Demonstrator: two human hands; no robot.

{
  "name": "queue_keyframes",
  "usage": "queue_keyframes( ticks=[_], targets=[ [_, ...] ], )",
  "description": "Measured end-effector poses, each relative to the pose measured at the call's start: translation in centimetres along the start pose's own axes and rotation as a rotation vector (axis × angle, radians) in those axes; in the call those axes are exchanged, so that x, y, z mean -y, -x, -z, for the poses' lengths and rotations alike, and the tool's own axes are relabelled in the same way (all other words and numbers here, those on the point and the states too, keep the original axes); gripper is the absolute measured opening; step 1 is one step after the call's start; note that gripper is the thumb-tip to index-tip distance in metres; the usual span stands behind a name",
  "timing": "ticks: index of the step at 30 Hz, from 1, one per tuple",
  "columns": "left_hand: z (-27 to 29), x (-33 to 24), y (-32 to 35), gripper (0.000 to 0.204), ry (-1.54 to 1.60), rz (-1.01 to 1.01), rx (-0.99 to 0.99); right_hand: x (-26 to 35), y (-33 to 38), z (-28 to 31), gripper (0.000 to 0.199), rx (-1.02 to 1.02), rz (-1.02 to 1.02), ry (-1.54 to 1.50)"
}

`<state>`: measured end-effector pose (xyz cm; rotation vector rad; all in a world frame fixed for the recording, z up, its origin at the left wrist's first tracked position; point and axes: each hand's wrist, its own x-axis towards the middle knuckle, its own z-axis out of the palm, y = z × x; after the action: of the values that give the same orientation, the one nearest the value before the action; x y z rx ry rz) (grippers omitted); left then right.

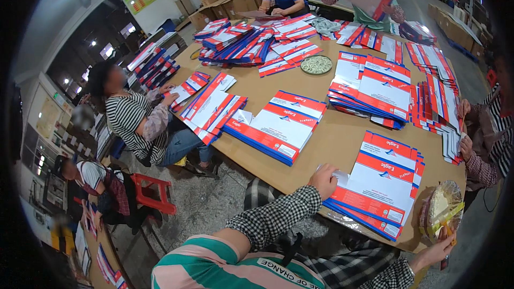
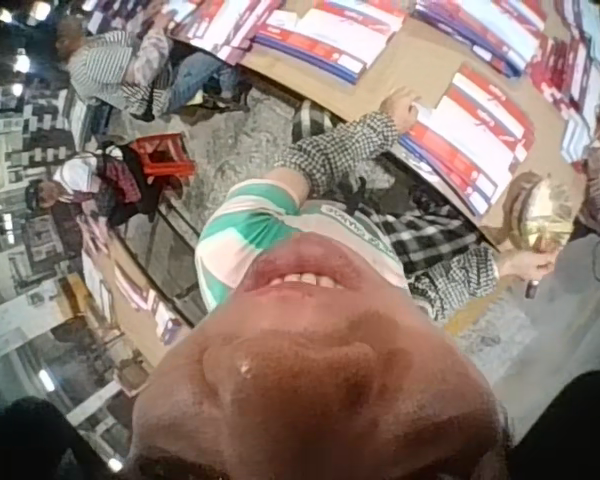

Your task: Apply glue to the edges of paper products and stack them.

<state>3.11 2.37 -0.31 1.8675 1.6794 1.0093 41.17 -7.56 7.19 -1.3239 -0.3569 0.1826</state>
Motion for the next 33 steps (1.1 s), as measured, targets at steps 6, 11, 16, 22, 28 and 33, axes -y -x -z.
queue_keyframes(
  ticks=[6,11,16,22,28,33],
  targets=[
    [-0.5,0.1,0.0,0.025,0.012,-0.02,0.004,-0.8,-0.1,-0.2,0.034,-0.08,0.038,0.003],
    [-0.6,0.1,-0.1,0.025,0.064,-0.008,-0.024,0.5,0.8,-0.4,0.032,-0.021,0.032,0.057],
    [-0.6,0.1,-0.1,0.026,0.033,-0.035,-0.022,1.0,1.4,-0.6,0.032,0.145,0.038,-0.003],
    [-1.2,0.4,-0.1,0.024,0.022,-0.062,-0.074,0.3,1.2,0.3,0.03,0.193,0.07,0.0],
    [-1.0,0.5,0.1,0.024,0.042,-0.024,-0.127,0.9,2.3,1.0,0.03,0.187,0.481,0.728],
    [-1.3,0.8,0.0,0.025,0.076,-0.059,-0.125,0.2,1.8,1.2,0.03,0.228,0.562,0.675]
  ],
)
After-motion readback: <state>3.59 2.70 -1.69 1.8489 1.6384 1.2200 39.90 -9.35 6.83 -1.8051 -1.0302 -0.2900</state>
